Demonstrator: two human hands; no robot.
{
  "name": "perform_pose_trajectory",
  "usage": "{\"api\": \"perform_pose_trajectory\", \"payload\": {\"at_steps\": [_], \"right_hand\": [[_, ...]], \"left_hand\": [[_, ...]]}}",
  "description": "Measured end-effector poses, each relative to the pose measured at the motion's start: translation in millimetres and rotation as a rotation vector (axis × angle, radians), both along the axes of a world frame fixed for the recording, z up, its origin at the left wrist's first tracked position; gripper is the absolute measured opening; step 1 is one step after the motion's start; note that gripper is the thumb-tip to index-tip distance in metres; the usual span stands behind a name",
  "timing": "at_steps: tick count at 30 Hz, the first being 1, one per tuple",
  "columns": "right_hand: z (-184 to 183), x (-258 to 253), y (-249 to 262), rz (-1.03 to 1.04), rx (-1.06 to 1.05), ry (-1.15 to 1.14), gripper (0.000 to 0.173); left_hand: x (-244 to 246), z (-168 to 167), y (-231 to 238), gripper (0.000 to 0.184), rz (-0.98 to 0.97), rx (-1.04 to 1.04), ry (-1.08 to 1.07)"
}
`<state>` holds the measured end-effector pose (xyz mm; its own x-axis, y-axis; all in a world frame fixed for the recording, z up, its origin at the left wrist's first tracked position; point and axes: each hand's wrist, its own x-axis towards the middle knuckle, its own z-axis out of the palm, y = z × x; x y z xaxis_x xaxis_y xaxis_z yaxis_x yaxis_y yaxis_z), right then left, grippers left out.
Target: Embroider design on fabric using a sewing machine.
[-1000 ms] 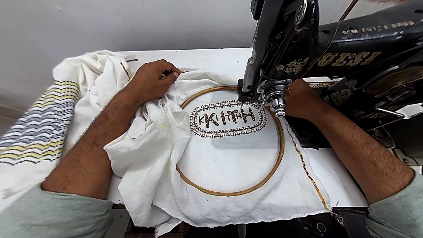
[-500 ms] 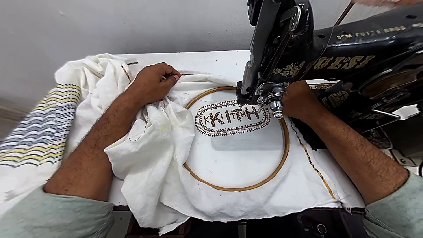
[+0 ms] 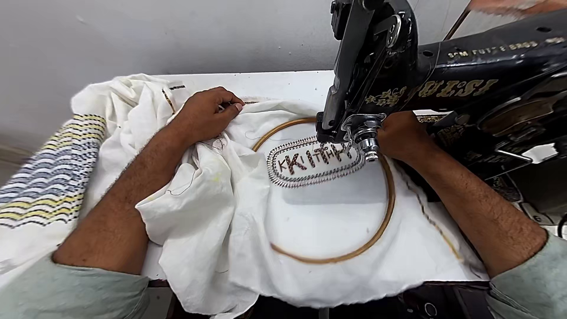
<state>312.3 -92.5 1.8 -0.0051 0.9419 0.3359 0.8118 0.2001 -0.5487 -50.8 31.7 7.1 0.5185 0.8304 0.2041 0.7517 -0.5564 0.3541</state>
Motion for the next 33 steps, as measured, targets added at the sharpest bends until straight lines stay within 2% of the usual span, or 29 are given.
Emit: {"api": "perform_pose_trajectory", "payload": {"at_steps": [3, 6, 13, 17, 27, 33], "right_hand": [[4.2, -3.7, -2.9, 0.101, -0.068, 0.041, 0.023], [-5.4, -1.2, 1.0, 0.212, -0.017, 0.030, 0.021], [-6.2, -4.6, -1.0, 0.207, 0.087, 0.087, 0.021], [-6.9, -5.0, -0.3, 0.184, 0.126, 0.083, 0.010], [-6.3, 0.3, 2.9, 0.331, 0.009, 0.034, 0.018], [-1.1, -4.3, -0.6, 0.175, -0.070, -0.005, 0.017]], "left_hand": [[-1.0, -0.8, 1.1, 0.035, -0.008, 0.006, 0.011], [-1.1, -0.5, 1.1, 0.035, -0.012, 0.010, 0.015], [-0.6, -0.6, 0.9, 0.035, -0.012, 0.009, 0.014], [-1.5, -1.3, 0.8, 0.035, -0.030, 0.022, 0.003], [-0.7, -0.5, 1.2, 0.034, -0.026, 0.016, 0.008], [-1.2, -0.6, 1.3, 0.034, -0.034, 0.019, 0.022]]}}
